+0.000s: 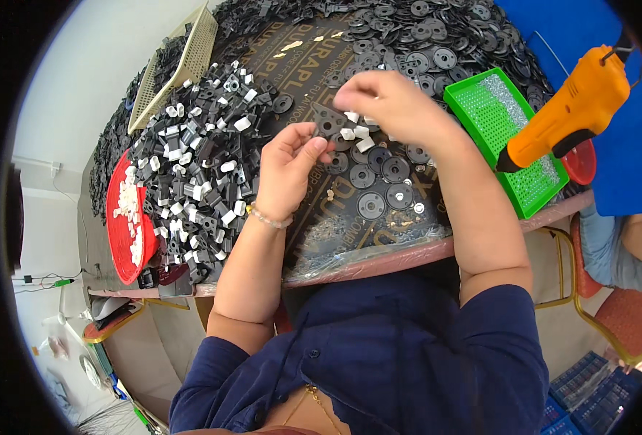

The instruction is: Assembling white plastic components into black plastic housings at a factory workbench.

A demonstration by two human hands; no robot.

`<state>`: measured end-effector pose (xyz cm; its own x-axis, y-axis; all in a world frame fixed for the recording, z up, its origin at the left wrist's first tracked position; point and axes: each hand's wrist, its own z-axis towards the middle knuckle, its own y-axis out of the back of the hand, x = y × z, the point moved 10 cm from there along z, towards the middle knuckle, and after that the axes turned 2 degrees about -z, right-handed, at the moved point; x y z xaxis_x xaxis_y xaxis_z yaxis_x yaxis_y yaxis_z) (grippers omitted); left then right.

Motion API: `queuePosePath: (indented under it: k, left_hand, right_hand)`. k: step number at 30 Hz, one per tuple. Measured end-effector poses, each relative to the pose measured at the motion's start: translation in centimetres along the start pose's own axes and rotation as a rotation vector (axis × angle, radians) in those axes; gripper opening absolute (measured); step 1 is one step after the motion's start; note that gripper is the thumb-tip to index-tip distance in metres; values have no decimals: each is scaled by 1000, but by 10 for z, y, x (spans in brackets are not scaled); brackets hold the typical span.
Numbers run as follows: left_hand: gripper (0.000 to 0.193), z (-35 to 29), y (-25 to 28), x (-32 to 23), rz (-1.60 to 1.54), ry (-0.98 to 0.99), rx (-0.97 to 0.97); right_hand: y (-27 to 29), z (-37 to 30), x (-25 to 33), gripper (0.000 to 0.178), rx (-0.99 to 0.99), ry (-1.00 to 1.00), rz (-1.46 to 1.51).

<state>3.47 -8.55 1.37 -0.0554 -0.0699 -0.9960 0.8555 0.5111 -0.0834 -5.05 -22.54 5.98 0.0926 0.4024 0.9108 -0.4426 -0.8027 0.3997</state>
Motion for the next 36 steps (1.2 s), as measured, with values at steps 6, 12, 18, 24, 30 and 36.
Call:
queuePosePath:
  k: [6, 12, 18, 24, 30, 36]
  left_hand:
    - [15, 8, 7, 8, -389, 39, -40]
    - [29, 12, 8, 9, -728, 6, 80]
    - [46, 10, 11, 2, -788, 63, -15]
    - [45, 13, 31, 2, -645, -85, -156]
    - [43, 8, 31, 4, -516, -132, -232]
    - [37, 1, 32, 5, -561, -216, -303]
  right_hand:
    - [51, -7, -24, 33, -202, -144, -742]
    - [42, 1, -30, 22, -211, 3, -759]
    - [1, 3, -9, 30, -163, 4, -73]
    - [-53, 2, -9, 26, -31, -64, 667]
    - [-57, 0, -15, 20, -44, -80, 676]
    - [-68, 0, -14, 19, -83, -28, 792]
